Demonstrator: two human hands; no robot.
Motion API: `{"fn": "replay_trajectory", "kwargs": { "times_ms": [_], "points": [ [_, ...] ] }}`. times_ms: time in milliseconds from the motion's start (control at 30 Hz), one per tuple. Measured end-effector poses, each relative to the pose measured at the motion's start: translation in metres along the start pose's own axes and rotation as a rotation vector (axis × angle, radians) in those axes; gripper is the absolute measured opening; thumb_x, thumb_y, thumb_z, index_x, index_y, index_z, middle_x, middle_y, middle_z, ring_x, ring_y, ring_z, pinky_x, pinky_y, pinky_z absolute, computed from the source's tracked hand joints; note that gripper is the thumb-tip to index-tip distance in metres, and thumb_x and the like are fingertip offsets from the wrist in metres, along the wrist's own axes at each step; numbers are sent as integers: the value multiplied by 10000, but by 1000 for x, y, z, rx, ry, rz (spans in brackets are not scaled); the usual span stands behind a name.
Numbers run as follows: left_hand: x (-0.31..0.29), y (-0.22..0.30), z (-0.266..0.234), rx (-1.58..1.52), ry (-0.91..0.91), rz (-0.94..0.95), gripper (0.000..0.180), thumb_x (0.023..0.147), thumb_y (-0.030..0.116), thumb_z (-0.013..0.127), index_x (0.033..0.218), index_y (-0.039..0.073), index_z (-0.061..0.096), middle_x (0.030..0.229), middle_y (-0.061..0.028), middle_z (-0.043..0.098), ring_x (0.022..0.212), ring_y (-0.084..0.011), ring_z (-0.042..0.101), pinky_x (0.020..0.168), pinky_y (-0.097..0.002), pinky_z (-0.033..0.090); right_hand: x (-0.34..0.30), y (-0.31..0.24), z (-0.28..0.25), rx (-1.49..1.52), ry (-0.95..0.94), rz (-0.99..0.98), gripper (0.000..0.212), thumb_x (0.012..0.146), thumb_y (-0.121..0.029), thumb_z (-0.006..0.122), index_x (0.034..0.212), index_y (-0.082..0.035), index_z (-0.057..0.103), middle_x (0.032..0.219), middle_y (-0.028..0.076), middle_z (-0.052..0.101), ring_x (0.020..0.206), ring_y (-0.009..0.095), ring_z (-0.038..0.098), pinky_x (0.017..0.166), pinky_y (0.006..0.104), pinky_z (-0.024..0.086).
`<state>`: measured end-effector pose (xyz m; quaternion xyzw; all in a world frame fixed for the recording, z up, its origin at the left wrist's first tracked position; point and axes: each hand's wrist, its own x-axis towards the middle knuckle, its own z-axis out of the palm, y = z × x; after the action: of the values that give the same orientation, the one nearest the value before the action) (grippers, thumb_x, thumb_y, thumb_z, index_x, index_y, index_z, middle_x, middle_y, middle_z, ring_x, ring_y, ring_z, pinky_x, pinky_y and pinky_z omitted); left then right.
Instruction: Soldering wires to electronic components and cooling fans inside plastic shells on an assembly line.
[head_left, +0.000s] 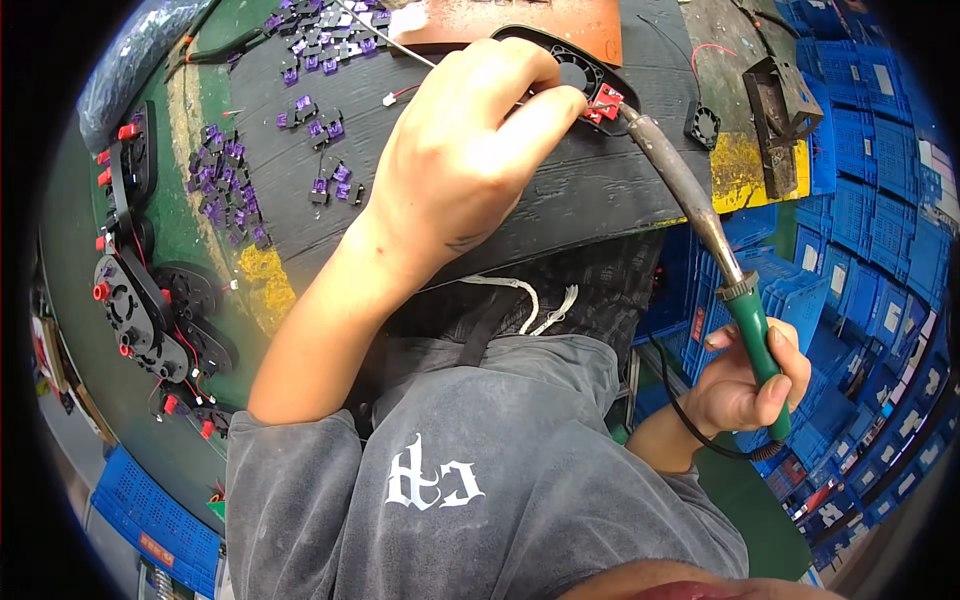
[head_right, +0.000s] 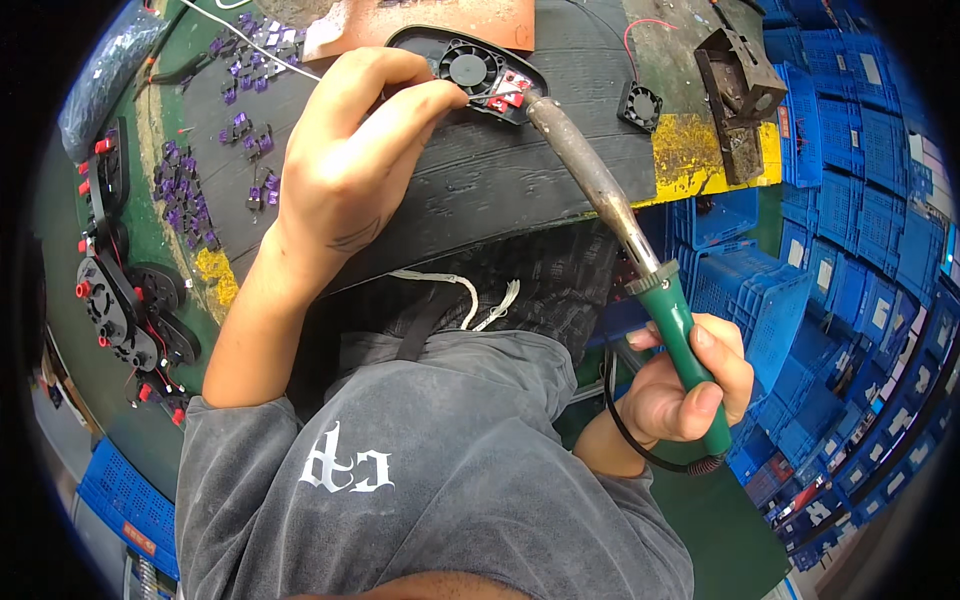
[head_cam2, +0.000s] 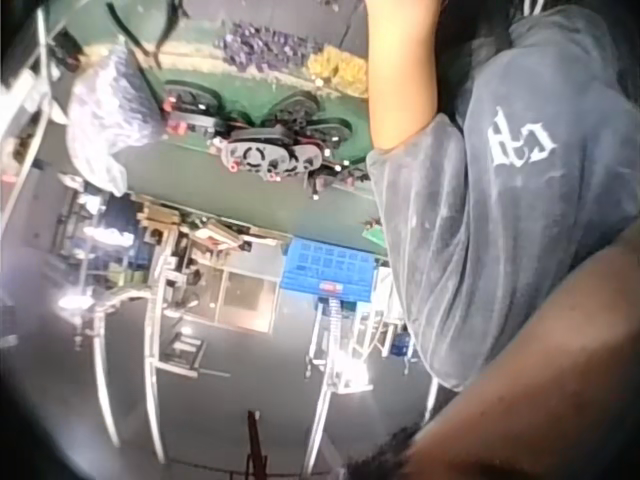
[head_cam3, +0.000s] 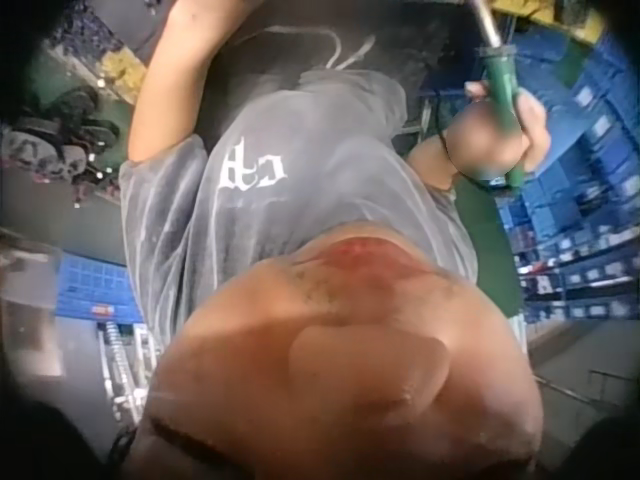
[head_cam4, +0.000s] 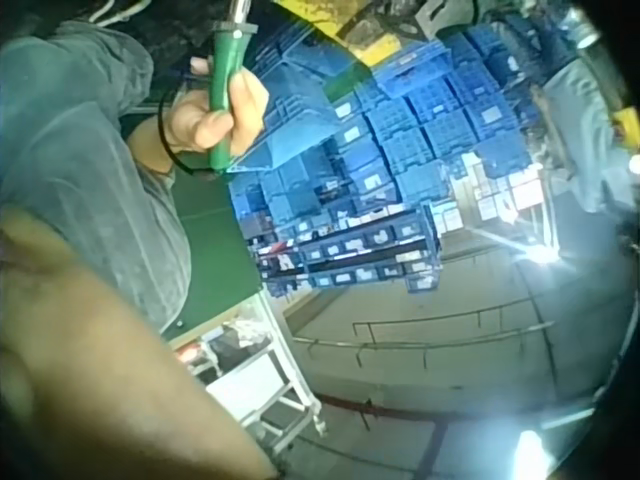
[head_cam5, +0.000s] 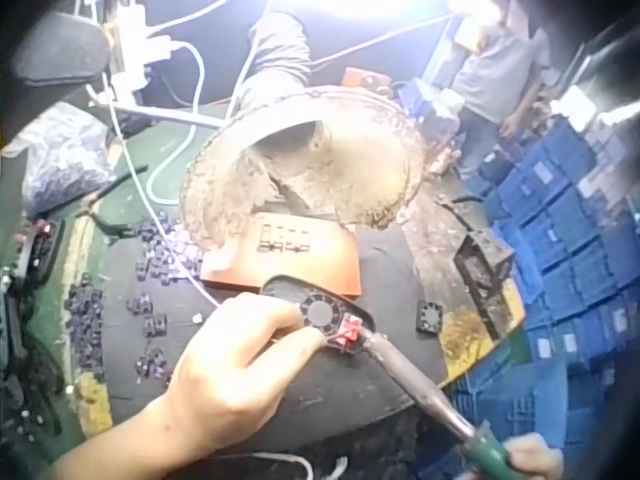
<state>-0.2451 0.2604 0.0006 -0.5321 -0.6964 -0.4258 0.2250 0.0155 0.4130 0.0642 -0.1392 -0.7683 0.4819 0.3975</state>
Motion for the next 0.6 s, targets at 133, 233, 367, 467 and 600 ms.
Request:
{"fn": "replay_trajectory", "kwargs": {
  "times_ms": [133, 233, 367, 467, 600],
  "points": [
    [0, 1, -1, -4, -4, -9, 172, 722, 65, 645, 885, 11, 655, 883, -76, 588, 790, -234, 600, 699, -331, 496, 1, 1, 1, -3, -22, -3, 441, 982, -372, 438, 1077, 27, 601, 860, 241, 610, 634, 263, 613, 473, 307, 527],
    [-1, 1, 0, 2, -5, -15, 173, 721, 64, 648, 885, 11, 656, 883, -78, 590, 793, -237, 601, 703, -334, 500, 0, 1, 1, -11, -19, 5, 444, 981, -373, 436, 1076, 29, 600, 859, 241, 610, 635, 264, 613, 470, 308, 527],
    [-1, 3, -1, -9, -21, -31, 172, 722, 60, 648, 886, 9, 655, 882, -80, 589, 799, -239, 603, 710, -336, 504, 0, 1, 2, -9, -31, -2, 449, 980, -376, 436, 1075, 32, 599, 860, 241, 609, 633, 265, 614, 469, 310, 527],
    [0, 1, 0, -12, -24, -31, 169, 722, 57, 646, 883, 8, 652, 879, -82, 589, 797, -241, 605, 709, -336, 505, 0, 2, 1, -7, -10, 4, 452, 979, -377, 437, 1076, 34, 599, 860, 242, 609, 627, 263, 613, 467, 311, 528],
    [0, -1, -1, -21, -17, -23, 162, 723, 50, 643, 879, 8, 650, 869, -83, 586, 788, -244, 606, 700, -338, 506, -1, 2, 0, -4, -13, 8, 450, 975, -376, 440, 1076, 32, 601, 860, 242, 608, 621, 260, 611, 468, 313, 528]
  ]
}}
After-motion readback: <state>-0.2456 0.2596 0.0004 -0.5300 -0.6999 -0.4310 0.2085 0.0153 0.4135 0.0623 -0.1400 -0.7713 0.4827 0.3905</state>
